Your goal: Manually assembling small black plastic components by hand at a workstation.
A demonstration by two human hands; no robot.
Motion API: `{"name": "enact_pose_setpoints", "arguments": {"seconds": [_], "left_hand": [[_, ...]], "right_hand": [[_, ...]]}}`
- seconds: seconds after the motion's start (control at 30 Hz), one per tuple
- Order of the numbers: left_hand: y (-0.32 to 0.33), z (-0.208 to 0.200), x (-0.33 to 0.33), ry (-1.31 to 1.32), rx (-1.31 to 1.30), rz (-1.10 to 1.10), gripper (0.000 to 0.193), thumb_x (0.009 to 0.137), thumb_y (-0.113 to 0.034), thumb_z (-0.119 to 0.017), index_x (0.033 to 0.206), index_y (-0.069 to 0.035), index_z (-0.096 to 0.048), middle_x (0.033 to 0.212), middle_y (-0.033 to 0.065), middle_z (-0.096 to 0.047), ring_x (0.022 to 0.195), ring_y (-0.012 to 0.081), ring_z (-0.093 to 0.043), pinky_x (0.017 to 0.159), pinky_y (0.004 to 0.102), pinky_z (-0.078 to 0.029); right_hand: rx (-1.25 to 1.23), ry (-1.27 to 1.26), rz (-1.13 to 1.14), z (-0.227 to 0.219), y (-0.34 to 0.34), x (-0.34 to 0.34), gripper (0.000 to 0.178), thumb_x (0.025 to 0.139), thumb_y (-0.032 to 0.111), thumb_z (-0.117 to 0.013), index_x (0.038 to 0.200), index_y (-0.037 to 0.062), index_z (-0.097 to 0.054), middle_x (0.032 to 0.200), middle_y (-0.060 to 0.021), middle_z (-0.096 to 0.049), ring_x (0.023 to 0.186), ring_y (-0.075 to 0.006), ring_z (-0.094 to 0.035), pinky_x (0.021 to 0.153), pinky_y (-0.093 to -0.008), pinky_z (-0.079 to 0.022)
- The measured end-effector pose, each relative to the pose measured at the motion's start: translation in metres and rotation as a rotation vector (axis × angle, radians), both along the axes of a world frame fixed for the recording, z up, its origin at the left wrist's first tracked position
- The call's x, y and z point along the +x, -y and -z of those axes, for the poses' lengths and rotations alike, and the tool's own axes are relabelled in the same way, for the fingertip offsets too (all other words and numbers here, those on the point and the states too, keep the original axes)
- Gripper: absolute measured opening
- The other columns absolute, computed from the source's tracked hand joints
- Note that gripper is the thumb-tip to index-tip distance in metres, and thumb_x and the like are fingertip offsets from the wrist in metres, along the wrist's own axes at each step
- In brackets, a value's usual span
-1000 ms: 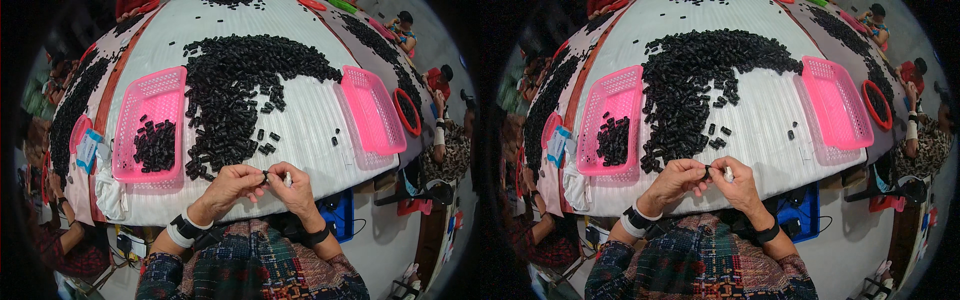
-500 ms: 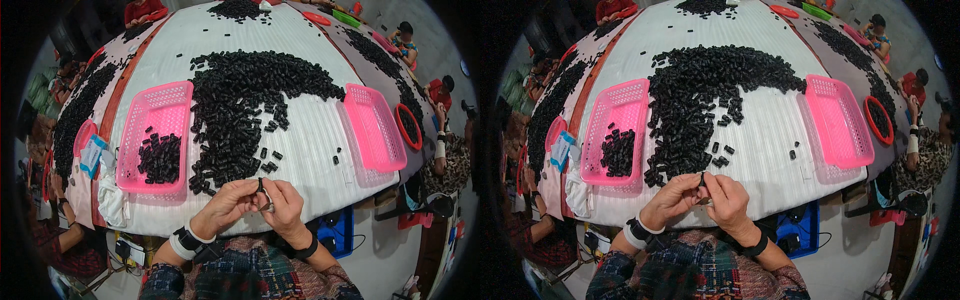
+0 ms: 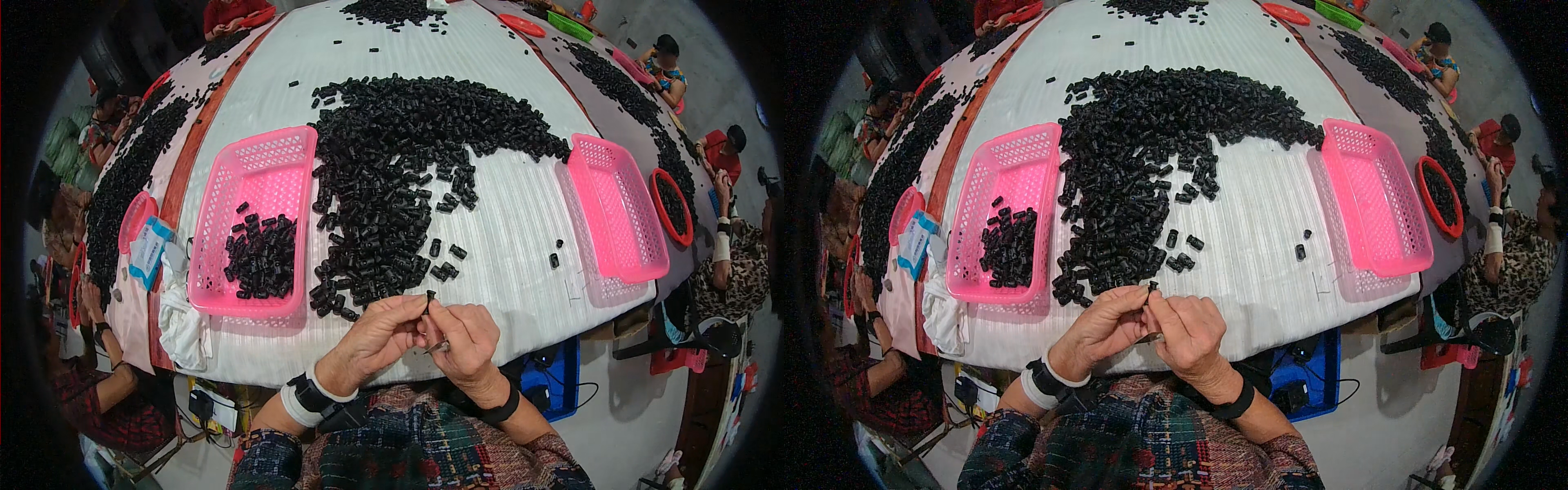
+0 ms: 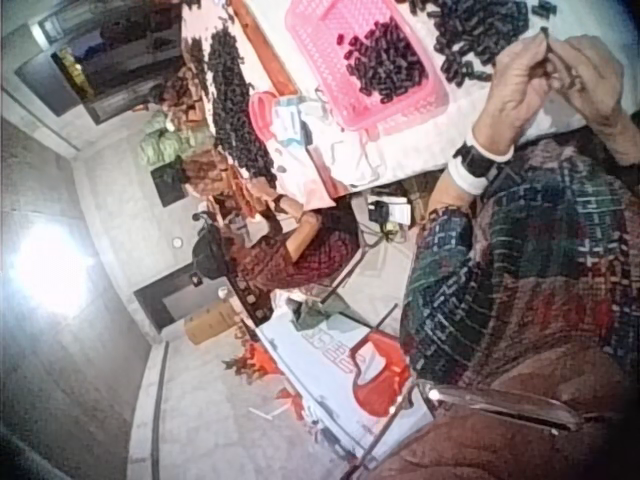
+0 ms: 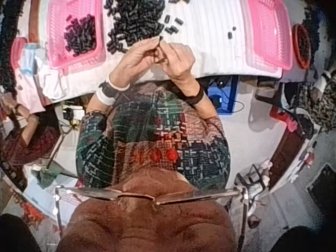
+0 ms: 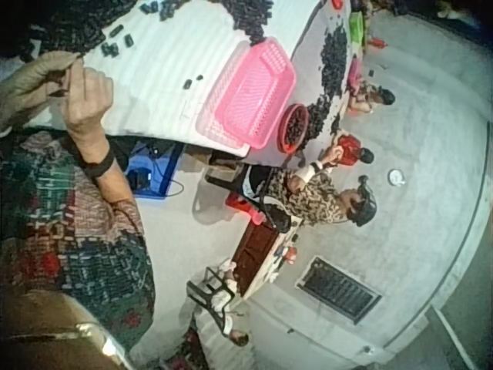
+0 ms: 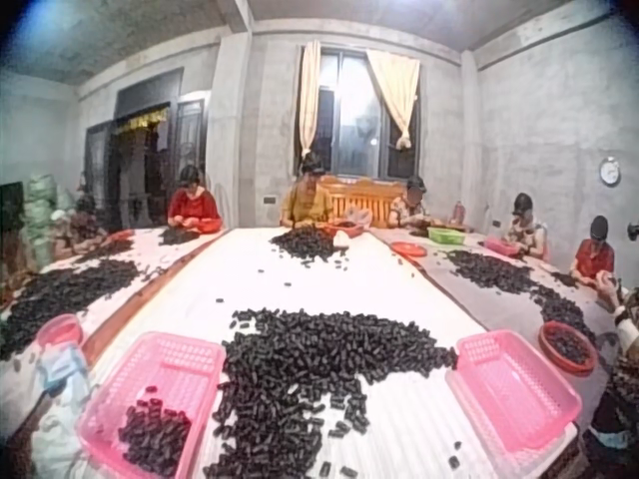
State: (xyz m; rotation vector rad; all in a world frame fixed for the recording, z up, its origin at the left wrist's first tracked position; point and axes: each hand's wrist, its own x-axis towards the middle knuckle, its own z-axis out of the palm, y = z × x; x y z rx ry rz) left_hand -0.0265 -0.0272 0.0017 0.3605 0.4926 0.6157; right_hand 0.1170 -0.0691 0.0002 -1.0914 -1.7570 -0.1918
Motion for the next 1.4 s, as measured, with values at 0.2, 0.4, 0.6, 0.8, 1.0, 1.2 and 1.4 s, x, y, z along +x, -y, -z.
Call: {"name": "enact_pose_setpoints", "arguments": {"seconds": [0.2,0.4,0.6,0.8,1.0,1.2,1.4], "left_hand": [[-0.001,-0.006,-0.001,-0.116,0.037,0.005,0.019,0.089,-0.019,-0.054,0.087,-0.001,-0.059,0.076,0.0069,-0.062,0.066,0.0113,-0.058,0.057,0.0204,-0.047],[-0.001,-0.012,-0.003,-0.438,0.29,-0.022,0.019,0.084,-0.018,-0.061,0.09,0.0,-0.059,0.082,0.0076,-0.064,0.071,0.0103,-0.06,0.058,0.0192,-0.048],[0.0,-0.015,-0.003,-0.291,0.209,0.03,0.023,0.087,-0.019,-0.057,0.096,0.002,-0.059,0.086,0.0077,-0.063,0.071,0.011,-0.06,0.059,0.0208,-0.05],[0.003,-0.008,-0.001,-0.013,0.058,0.126,0.026,0.088,-0.019,-0.053,0.102,0.002,-0.057,0.091,0.0104,-0.062,0.076,0.0153,-0.061,0.062,0.0245,-0.052],[0.006,-0.009,0.002,0.015,0.076,0.095,0.025,0.087,-0.02,-0.055,0.099,0.002,-0.057,0.089,0.0085,-0.061,0.075,0.0145,-0.06,0.063,0.0252,-0.051],[0.008,-0.007,0.003,0.032,0.067,0.059,0.022,0.088,-0.019,-0.054,0.097,0.0,-0.056,0.085,0.0071,-0.06,0.073,0.0141,-0.059,0.063,0.0248,-0.05],[0.009,-0.005,0.004,0.028,0.031,0.038,0.02,0.089,-0.017,-0.053,0.096,0.001,-0.055,0.085,0.0074,-0.059,0.074,0.0143,-0.06,0.066,0.0253,-0.051]], "right_hand": [[-0.133,-0.035,-0.054,0.003,0.006,0.006,0.037,0.058,0.004,-0.071,0.093,-0.0013,-0.059,0.07,-0.0077,-0.052,0.058,-0.0209,-0.052,0.047,-0.0311,-0.037],[-0.407,-0.089,-0.028,-0.018,0.005,0.009,0.049,0.053,0.01,-0.077,0.097,0.0022,-0.057,0.081,-0.0087,-0.05,0.06,-0.0212,-0.054,0.051,-0.0303,-0.043],[-0.455,-0.277,-0.104,-0.015,0.007,0.011,0.043,0.06,0.006,-0.076,0.1,0.0024,-0.059,0.084,-0.0075,-0.051,0.065,-0.0155,-0.055,0.054,-0.025,-0.046],[-0.506,-0.532,-0.266,-0.01,0.009,0.018,0.038,0.068,0.002,-0.071,0.104,0.0033,-0.061,0.09,-0.0049,-0.05,0.068,-0.007,-0.05,0.055,-0.0181,-0.043],[-0.493,-0.514,-0.281,-0.008,0.011,0.017,0.039,0.07,0.003,-0.07,0.108,0.0037,-0.06,0.091,-0.0052,-0.05,0.065,-0.0064,-0.049,0.054,-0.0173,-0.042],[-0.435,-0.46,-0.219,-0.012,0.013,0.012,0.039,0.07,0.003,-0.071,0.108,0.0028,-0.06,0.091,-0.0073,-0.052,0.063,-0.0072,-0.05,0.05,-0.0192,-0.043],[-0.18,-0.251,-0.148,-0.008,0.009,0.01,0.039,0.064,0.001,-0.074,0.102,0.0006,-0.062,0.082,-0.0087,-0.055,0.057,-0.0131,-0.052,0.048,-0.0221,-0.043]]}}
